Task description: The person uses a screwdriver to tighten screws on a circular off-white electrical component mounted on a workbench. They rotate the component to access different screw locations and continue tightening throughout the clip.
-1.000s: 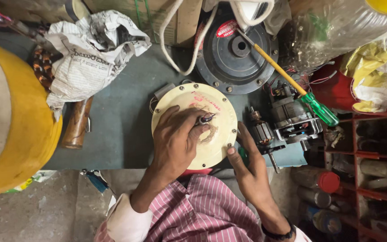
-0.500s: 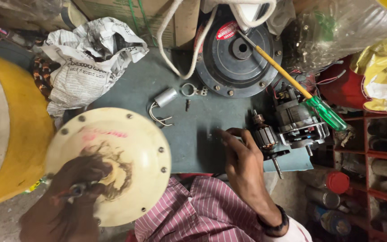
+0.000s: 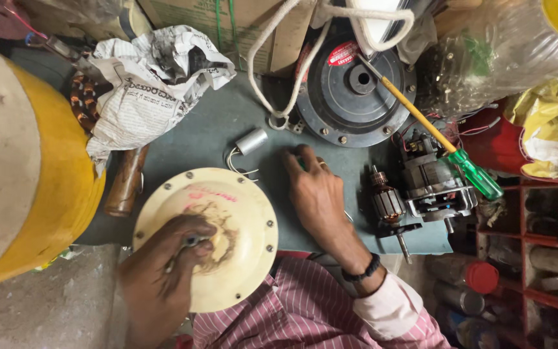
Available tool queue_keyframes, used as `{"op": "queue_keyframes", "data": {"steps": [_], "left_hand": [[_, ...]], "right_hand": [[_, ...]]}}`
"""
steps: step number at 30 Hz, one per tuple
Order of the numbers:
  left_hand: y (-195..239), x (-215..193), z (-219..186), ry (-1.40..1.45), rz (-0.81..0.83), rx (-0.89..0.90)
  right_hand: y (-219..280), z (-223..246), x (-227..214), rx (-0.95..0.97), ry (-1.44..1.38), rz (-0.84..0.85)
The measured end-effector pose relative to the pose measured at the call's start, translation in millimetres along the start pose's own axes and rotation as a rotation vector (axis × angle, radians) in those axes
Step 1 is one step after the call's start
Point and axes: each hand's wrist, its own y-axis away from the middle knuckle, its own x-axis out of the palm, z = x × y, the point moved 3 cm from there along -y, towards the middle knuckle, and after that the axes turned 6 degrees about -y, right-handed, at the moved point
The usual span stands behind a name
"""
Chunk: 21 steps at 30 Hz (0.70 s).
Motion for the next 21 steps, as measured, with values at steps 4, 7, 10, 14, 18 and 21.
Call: {"op": "queue_keyframes", "data": {"steps": [4,7,10,14,18,21], "left_hand": [[-12,27,-12,0.007,-0.046,0.154],[-21,42,-17,-0.052,-0.068,0.267],[-27,60,-20,-0.079,-0.118,0.33],[-38,87,-30,-0.012,-0.221,0.351],[-32,93,-27,-0.059,-0.214,0.329],[-13,92,-18,-0.116,-0.295,0.436]], "right_hand": [[12,-6,-19,0.116,-0.023,0.023],[32,0,-54,0.11,-0.155,-0.214],[62,-7,-77,0.456,-0.398,-0.12],[78,-17,-91,0.574,-0.808,-0.092],[85,-20,-93,0.591,-0.889,0.037],[98,-21,-92,0.601,-0.864,0.11]]}}
